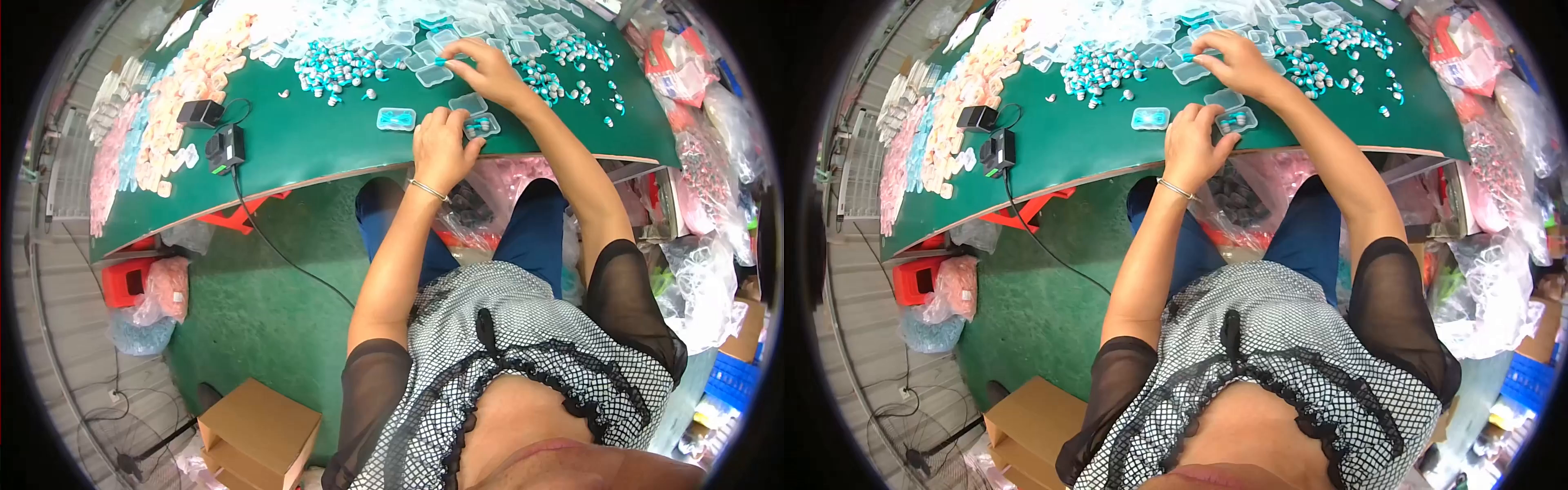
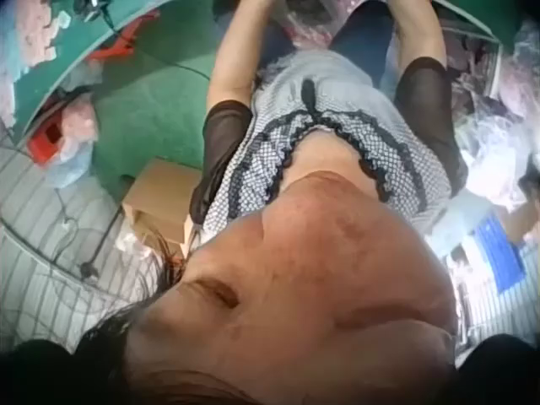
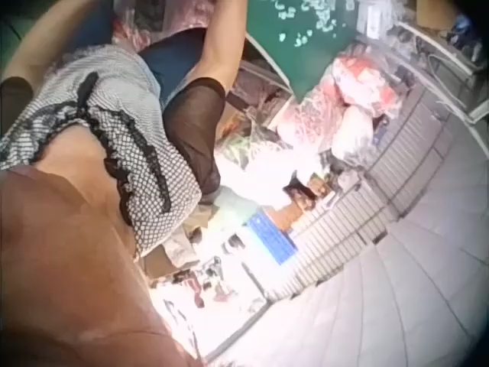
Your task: Sorting and packaging small beads into plastic boxes and bags on a workbench.
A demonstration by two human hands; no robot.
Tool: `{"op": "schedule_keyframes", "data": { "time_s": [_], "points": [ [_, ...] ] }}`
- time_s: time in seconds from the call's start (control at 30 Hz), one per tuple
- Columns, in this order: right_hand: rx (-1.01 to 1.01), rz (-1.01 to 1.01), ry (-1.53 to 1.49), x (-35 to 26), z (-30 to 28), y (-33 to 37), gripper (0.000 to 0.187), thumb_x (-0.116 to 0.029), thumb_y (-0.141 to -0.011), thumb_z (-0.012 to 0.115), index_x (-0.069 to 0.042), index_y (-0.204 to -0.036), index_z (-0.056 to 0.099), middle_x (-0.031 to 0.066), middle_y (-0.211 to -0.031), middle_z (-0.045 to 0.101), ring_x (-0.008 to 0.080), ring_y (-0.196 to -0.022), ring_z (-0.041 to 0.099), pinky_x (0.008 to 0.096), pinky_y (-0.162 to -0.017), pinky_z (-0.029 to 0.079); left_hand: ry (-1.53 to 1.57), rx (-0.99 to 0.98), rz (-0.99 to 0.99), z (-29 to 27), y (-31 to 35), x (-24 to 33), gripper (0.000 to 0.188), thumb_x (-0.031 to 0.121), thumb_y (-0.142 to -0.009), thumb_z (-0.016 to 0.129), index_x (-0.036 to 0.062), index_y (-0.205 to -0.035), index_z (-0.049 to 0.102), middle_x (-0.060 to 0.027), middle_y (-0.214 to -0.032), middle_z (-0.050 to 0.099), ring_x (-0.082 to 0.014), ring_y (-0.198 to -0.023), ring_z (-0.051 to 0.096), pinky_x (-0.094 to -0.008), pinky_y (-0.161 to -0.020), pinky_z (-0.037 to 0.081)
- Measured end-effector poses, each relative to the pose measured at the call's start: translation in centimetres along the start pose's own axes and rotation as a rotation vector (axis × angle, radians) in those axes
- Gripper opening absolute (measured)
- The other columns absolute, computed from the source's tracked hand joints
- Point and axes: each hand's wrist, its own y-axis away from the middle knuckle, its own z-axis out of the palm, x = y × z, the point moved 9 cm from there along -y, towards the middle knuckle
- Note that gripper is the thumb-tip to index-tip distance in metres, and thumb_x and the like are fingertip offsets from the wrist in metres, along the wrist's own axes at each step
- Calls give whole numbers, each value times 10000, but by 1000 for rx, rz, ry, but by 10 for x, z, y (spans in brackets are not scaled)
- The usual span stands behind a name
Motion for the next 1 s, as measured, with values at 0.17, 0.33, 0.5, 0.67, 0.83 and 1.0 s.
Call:
{"op": "schedule_keyframes", "data": {
  "time_s": [0.17,0.33,0.5,0.67,0.83,1.0],
  "points": [
    [-268,174,-164,-18,-17,47,131,-81,-857,647,9,-951,626,118,-893,648,257,-808,622,338,-735,495,52,-56,-55,3,-2,-5,420,237,-677,803,88,-1037,644,-98,-955,584,-301,-941,571,-425,-797,447],
    [-264,15,-46,-39,-19,63,126,-74,-817,676,-14,-917,630,105,-882,630,290,-816,598,374,-725,489,81,-42,-34,7,-4,-5,440,240,-646,825,88,-1014,639,-83,-936,583,-298,-903,575,-421,-773,453],
    [-306,-78,85,-51,-14,66,140,-145,-837,658,-75,-959,662,80,-922,636,278,-878,603,380,-751,499,82,-54,-49,8,-4,-7,432,235,-642,826,88,-1003,640,-81,-916,581,-298,-887,575,-416,-767,456],
    [-258,90,38,-14,-18,55,226,-136,-864,630,-41,-1068,652,120,-1000,634,311,-967,588,400,-852,474,77,-35,-23,4,-2,-3,423,233,-643,827,87,-994,641,-80,-910,581,-296,-878,576,-415,-766,457],
    [-364,162,98,14,7,61,253,-103,-831,669,-25,-1068,628,125,-1014,613,307,-999,574,387,-859,465,45,-20,17,2,-4,2,401,200,-663,820,49,-994,652,-107,-900,609,-294,-848,607,-400,-744,492],
    [-335,297,-101,15,1,59,228,-71,-783,699,-29,-994,624,125,-914,609,298,-865,606,382,-750,494,92,-32,-49,2,-2,-3,483,206,-654,830,63,-1063,616,-95,-921,605,-300,-876,594,-414,-760,472]
  ]
}}
